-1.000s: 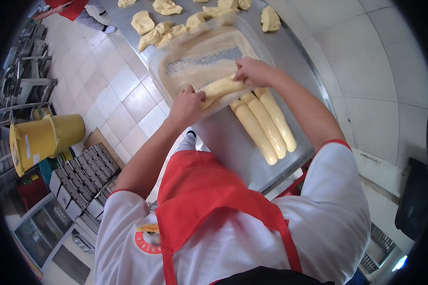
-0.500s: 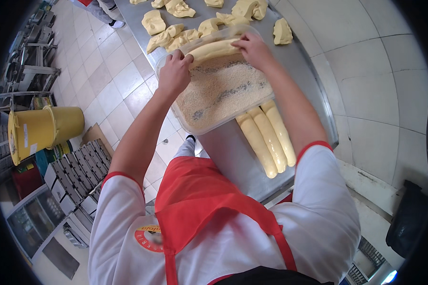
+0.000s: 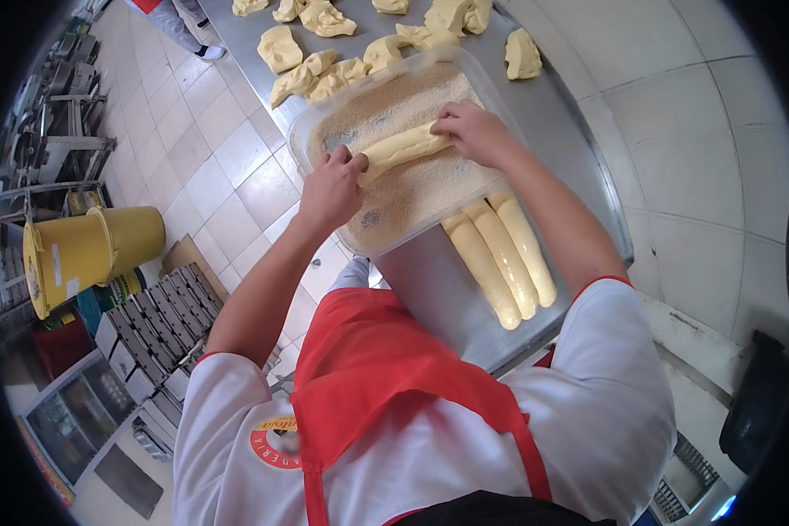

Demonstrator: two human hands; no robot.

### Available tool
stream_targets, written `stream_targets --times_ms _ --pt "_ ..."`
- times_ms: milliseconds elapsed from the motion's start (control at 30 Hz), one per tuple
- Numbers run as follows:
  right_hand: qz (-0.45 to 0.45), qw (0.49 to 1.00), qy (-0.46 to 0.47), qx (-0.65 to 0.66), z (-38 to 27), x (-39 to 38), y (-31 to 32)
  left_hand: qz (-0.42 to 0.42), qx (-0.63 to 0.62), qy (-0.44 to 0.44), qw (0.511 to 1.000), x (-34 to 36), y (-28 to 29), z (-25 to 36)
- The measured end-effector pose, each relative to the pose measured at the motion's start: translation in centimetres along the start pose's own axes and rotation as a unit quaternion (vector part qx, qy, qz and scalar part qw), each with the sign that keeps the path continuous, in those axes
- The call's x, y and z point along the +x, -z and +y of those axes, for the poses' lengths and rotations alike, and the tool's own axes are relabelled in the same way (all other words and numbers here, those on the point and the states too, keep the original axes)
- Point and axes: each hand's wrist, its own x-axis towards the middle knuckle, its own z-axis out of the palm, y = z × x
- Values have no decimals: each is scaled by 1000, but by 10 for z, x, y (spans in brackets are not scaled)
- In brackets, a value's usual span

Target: The person coats rolled dough in a tray of crumbs, places the pieces into metal baking pans, stacks the pans, and then operates an oven control panel to begin the proofing or baking process.

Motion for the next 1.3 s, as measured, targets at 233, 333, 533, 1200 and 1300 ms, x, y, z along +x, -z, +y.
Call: stream_targets --times_ms 233,333,533,1200,1300 --pt "116 993 18 -24 15 -33 -22 43 44 -48 997 -24 -14 21" --pt "114 993 -27 22 8 -42 -24 52 36 -43 997 -19 -23 22" --pt "53 994 -60 76 4 -44 -32 47 15 -43 998 -35 -43 30" --pt "-99 983 -130 87 34 12 3 -60 -53 -30 996 45 13 -10" --pt "-111 985 -121 58 29 11 5 -70 -75 -40 994 61 15 -23"
